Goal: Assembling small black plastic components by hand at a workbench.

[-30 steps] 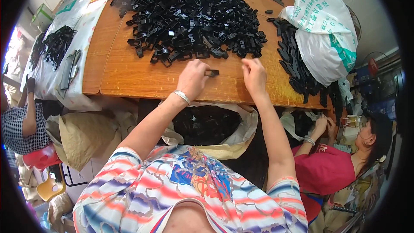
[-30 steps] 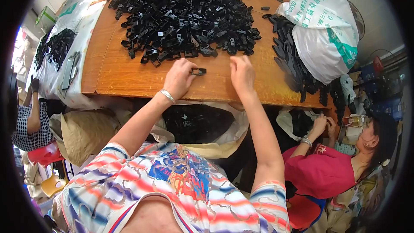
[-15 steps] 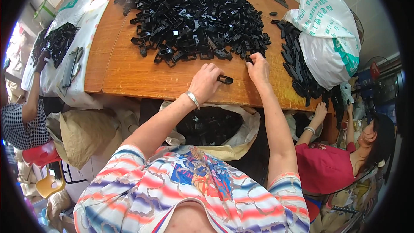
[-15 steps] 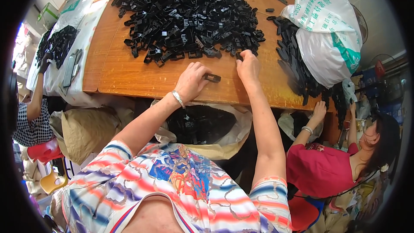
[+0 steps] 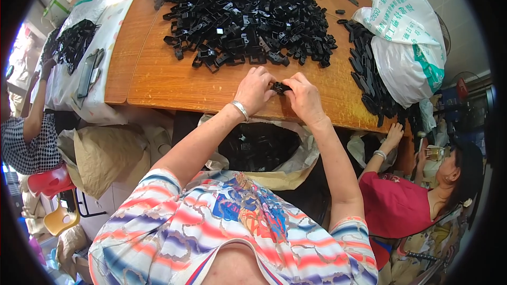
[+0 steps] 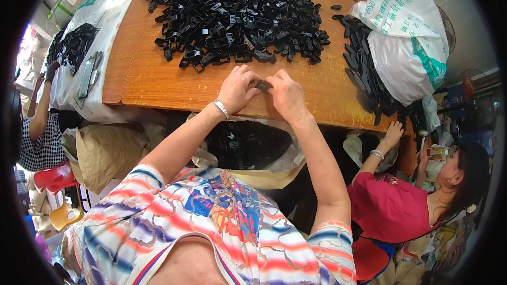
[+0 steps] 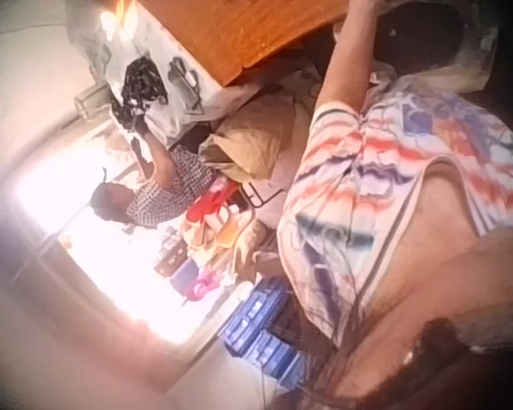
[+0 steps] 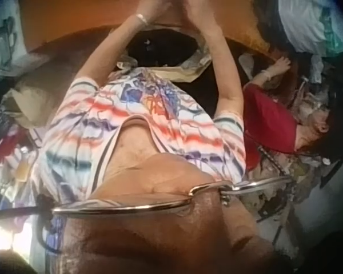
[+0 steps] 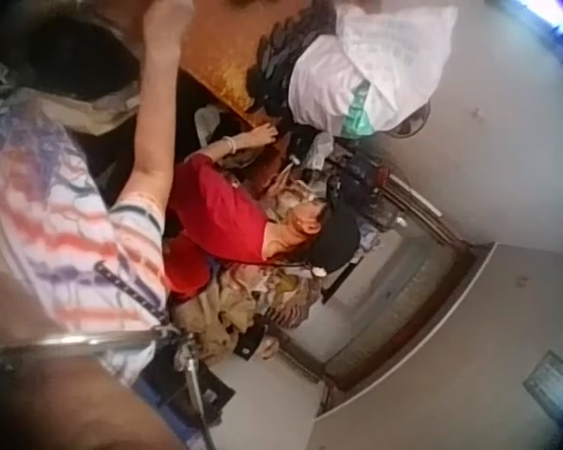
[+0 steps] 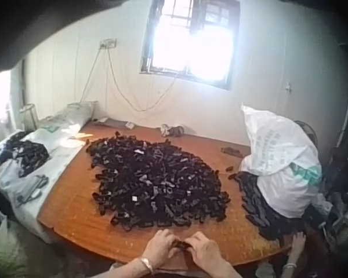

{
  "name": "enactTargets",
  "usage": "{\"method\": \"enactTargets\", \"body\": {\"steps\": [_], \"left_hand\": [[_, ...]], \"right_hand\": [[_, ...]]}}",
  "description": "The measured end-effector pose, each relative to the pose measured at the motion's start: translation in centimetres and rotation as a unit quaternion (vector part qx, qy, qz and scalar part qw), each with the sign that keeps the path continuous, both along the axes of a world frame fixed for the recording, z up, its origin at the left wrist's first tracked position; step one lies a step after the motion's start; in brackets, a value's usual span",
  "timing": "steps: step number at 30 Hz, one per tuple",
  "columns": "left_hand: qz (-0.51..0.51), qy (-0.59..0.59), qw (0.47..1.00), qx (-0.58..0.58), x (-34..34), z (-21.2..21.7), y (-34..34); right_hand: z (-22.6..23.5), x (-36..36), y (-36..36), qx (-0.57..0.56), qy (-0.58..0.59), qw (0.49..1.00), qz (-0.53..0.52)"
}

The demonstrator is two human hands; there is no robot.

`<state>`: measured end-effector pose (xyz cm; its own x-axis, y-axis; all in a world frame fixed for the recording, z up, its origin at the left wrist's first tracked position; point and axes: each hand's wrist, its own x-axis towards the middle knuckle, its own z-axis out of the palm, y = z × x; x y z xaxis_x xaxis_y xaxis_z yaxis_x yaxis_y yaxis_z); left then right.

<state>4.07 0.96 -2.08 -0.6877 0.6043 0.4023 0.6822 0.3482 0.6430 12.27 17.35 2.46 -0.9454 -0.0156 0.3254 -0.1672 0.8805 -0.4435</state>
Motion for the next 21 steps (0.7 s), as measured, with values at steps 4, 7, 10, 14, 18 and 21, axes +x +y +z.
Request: {"method": "enactTargets", "body": {"steps": [4,7,10,14,18,21], "left_hand": [[-0.004,-0.016,1.0,-0.012,0.0,0.4,-0.1],[-0.004,-0.013,1.0,-0.014,-0.2,0.3,0.0],[-0.005,-0.004,1.0,-0.011,-0.3,0.3,0.0],[-0.003,-0.003,1.0,-0.015,-0.3,0.5,-0.1],[-0.064,-0.034,0.997,-0.038,-0.8,0.7,0.1],[-0.067,-0.019,0.997,-0.044,-2.5,1.4,0.2]], "right_hand": [[-0.2,0.5,-0.3,-0.001,0.027,1.0,0.002],[-0.7,0.6,-0.4,-0.015,0.047,0.999,-0.001],[-0.2,0.5,-0.6,0.001,0.018,1.0,0.0],[-0.8,0.6,-1.4,0.107,0.025,0.994,0.008],[-1.3,1.6,-0.9,0.094,0.019,0.995,-0.027],[-0.3,3.9,-2.0,0.019,-0.049,0.998,-0.035]]}}
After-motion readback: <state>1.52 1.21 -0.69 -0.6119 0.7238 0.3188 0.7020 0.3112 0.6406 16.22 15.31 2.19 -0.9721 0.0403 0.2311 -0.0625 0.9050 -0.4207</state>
